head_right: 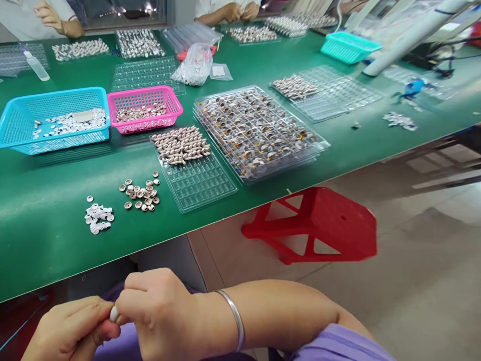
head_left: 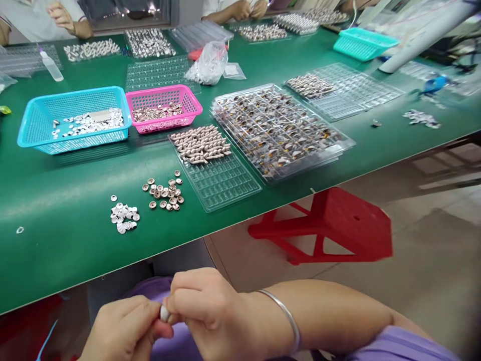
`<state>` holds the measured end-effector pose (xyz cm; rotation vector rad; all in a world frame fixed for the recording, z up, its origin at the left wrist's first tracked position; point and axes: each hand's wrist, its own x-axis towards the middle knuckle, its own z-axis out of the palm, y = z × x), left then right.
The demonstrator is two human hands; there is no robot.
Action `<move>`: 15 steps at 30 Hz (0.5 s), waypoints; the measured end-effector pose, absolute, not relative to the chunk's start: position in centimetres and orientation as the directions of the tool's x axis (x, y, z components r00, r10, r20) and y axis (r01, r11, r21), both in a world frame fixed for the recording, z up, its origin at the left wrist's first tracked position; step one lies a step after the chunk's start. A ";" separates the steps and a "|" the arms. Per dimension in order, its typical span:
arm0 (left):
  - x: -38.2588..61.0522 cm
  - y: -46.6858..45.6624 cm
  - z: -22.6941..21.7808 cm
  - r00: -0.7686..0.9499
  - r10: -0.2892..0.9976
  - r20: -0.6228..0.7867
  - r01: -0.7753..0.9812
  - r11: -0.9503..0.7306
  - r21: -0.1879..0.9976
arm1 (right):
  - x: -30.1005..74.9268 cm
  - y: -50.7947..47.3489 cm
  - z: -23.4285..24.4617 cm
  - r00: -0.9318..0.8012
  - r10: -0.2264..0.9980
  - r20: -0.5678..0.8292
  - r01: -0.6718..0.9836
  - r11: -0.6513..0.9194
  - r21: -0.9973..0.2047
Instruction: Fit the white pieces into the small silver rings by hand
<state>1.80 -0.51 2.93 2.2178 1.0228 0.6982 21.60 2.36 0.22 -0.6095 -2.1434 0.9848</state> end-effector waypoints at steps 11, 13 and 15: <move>3.0 1.1 3.2 0.513 0.813 0.276 0.574 -0.564 0.594 | 22.6 3.8 1.0 -0.672 0.536 0.512 0.307 0.830 -0.466; 2.9 1.2 3.4 0.508 0.813 0.284 0.566 -0.563 0.602 | 22.6 3.8 1.2 -0.665 0.519 0.537 0.294 0.843 -0.450; 2.8 1.2 3.7 0.498 0.811 0.307 0.565 -0.572 0.595 | 22.5 3.8 1.3 -0.660 0.512 0.550 0.275 0.846 -0.458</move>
